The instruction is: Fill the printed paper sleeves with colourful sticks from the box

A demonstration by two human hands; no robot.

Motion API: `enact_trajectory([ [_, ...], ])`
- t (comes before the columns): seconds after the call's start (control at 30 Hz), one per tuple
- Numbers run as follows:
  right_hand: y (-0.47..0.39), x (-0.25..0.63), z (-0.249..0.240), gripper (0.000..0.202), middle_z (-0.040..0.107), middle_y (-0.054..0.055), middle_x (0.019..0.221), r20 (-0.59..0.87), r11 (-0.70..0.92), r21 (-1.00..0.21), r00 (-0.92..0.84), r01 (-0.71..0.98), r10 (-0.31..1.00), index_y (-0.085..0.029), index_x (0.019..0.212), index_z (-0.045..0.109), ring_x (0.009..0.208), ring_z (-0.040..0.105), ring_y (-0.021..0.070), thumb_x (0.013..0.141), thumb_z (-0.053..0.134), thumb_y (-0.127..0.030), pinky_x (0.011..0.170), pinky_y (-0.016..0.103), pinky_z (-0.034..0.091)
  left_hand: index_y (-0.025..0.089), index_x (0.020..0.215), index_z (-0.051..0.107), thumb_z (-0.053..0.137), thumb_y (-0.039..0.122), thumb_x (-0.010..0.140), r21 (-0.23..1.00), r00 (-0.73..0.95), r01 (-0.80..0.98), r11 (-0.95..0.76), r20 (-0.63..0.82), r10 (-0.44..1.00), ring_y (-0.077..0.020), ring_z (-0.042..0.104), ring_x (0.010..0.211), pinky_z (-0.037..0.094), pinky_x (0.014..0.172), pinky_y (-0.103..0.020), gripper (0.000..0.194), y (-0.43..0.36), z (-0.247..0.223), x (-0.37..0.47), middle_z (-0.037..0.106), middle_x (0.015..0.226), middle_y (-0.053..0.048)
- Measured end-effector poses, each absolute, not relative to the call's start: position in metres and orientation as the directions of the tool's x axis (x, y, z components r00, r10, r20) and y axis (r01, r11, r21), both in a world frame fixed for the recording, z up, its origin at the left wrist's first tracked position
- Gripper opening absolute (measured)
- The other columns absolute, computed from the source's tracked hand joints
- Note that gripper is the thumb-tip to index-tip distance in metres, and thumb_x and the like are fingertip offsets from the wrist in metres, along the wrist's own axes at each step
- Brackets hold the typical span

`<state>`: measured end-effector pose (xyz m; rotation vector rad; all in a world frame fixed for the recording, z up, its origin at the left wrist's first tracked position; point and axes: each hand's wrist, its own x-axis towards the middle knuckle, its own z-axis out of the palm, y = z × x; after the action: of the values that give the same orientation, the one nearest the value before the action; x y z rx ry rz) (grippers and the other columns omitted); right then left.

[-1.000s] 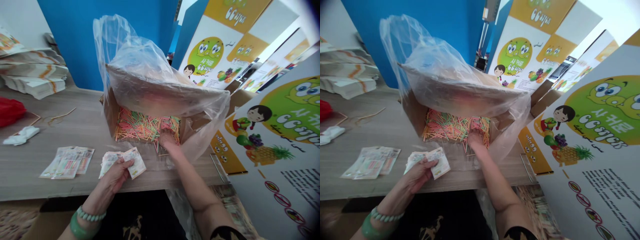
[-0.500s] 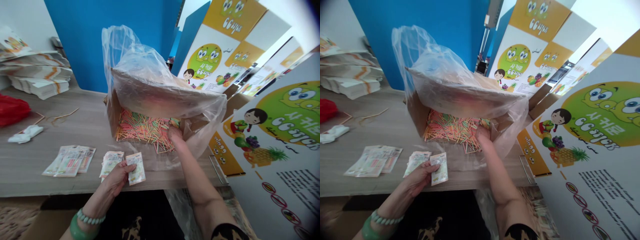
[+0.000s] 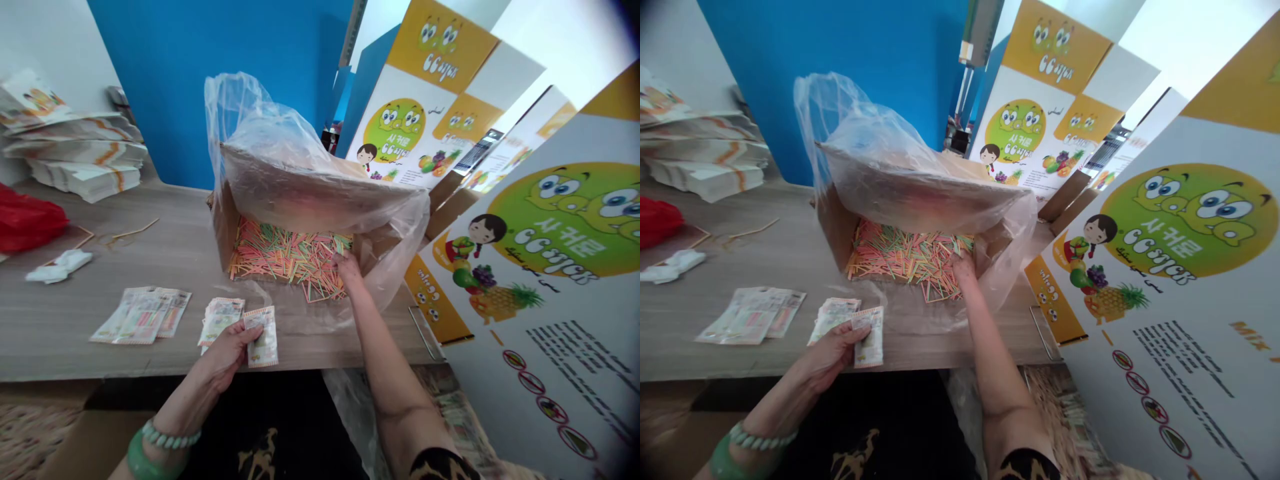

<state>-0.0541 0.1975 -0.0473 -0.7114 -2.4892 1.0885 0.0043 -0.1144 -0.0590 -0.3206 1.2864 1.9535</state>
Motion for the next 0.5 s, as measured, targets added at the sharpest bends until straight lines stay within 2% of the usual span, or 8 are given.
enact_trajectory([
  [0.1, 0.166, -0.034, -0.062, 0.032, 0.063, 0.003, 0.070, 0.053, 0.474, -0.852, -0.863, 0.223, 0.502, -0.019, 0.076, 0.056, 0.067, 0.061, 0.0156, 0.090, 0.043, -0.045, 0.065, 0.025, 0.050, 0.017, 0.081, 0.074, 0.086, 0.028, 0.062, 0.787, -0.768, -0.587, -0.188, -0.469, 0.435, -0.0210, 0.069, 0.073, 0.056, 0.072, -0.032, 0.025, -0.110, -0.054, 0.005, 0.075, 0.079, -0.005],
  [0.17, 0.136, -0.017, -0.074, 0.031, 0.064, 0.003, 0.072, 0.043, 0.367, -0.923, -0.913, 0.120, 0.406, -0.021, 0.072, 0.054, 0.069, 0.061, 0.0157, 0.088, 0.043, -0.044, 0.069, 0.027, 0.051, 0.017, 0.085, 0.076, 0.083, 0.034, 0.066, 0.900, -0.859, -0.400, -0.172, -0.302, 0.413, -0.0247, 0.069, 0.096, 0.053, 0.086, -0.033, 0.026, -0.102, -0.049, 0.001, 0.076, 0.104, -0.010],
  [0.2, 0.121, -0.009, -0.080, 0.029, 0.065, 0.003, 0.073, 0.051, 0.325, -0.943, -0.936, 0.069, 0.347, -0.021, 0.073, 0.056, 0.071, 0.062, 0.0162, 0.088, 0.044, -0.043, 0.072, 0.028, 0.052, 0.018, 0.087, 0.077, 0.080, 0.036, 0.069, 0.941, -0.892, -0.292, -0.169, -0.204, 0.403, -0.0268, 0.065, 0.112, 0.049, 0.095, -0.034, 0.026, -0.096, -0.046, -0.002, 0.072, 0.120, -0.012],
  [0.23, 0.106, -0.001, -0.086, 0.027, 0.067, 0.004, 0.076, 0.064, 0.322, -0.946, -0.952, 0.038, 0.299, -0.021, 0.078, 0.059, 0.074, 0.063, 0.0170, 0.088, 0.043, -0.040, 0.074, 0.029, 0.052, 0.019, 0.086, 0.077, 0.078, 0.038, 0.072, 0.967, -0.913, -0.191, -0.168, -0.112, 0.393, -0.0282, 0.057, 0.126, 0.044, 0.104, -0.035, 0.023, -0.089, -0.045, -0.006, 0.064, 0.135, -0.012],
  [0.3, 0.081, 0.009, -0.096, 0.027, 0.072, 0.006, 0.097, 0.150, 0.390, -0.919, -0.964, -0.055, 0.218, -0.022, 0.098, 0.064, 0.092, 0.066, 0.0186, 0.091, 0.042, -0.035, 0.084, 0.031, 0.052, 0.020, 0.082, 0.075, 0.072, 0.037, 0.077, 0.987, -0.921, -0.049, -0.154, 0.015, 0.390, -0.0288, 0.041, 0.142, 0.033, 0.115, -0.038, 0.018, -0.076, -0.045, -0.012, 0.051, 0.151, -0.011],
  [0.37, 0.067, 0.012, -0.104, 0.029, 0.071, 0.007, 0.116, 0.191, 0.480, -0.871, -0.973, -0.108, 0.128, -0.024, 0.112, 0.064, 0.109, 0.064, 0.0192, 0.093, 0.043, -0.030, 0.094, 0.033, 0.049, 0.020, 0.082, 0.073, 0.067, 0.035, 0.080, 0.993, -0.920, -0.004, -0.122, 0.044, 0.390, -0.0279, 0.036, 0.146, 0.027, 0.119, -0.040, 0.016, -0.066, -0.050, -0.015, 0.049, 0.153, -0.011],
  [0.4, 0.064, 0.012, -0.108, 0.028, 0.071, 0.007, 0.119, 0.171, 0.521, -0.847, -0.981, -0.103, 0.085, -0.024, 0.113, 0.065, 0.112, 0.063, 0.0194, 0.093, 0.045, -0.028, 0.097, 0.033, 0.048, 0.020, 0.084, 0.073, 0.066, 0.034, 0.081, 0.995, -0.919, -0.012, -0.100, 0.028, 0.394, -0.0277, 0.036, 0.146, 0.026, 0.119, -0.041, 0.015, -0.063, -0.053, -0.015, 0.050, 0.152, -0.011],
  [0.5, 0.062, 0.007, -0.118, 0.021, 0.074, 0.006, 0.106, 0.070, 0.588, -0.808, -0.997, -0.034, 0.040, -0.023, 0.104, 0.068, 0.100, 0.067, 0.0196, 0.089, 0.054, -0.024, 0.090, 0.031, 0.050, 0.020, 0.083, 0.072, 0.063, 0.028, 0.081, 0.999, -0.897, -0.042, -0.004, -0.036, 0.441, -0.0289, 0.043, 0.142, 0.028, 0.119, -0.044, 0.012, -0.058, -0.061, -0.008, 0.058, 0.145, -0.012],
])
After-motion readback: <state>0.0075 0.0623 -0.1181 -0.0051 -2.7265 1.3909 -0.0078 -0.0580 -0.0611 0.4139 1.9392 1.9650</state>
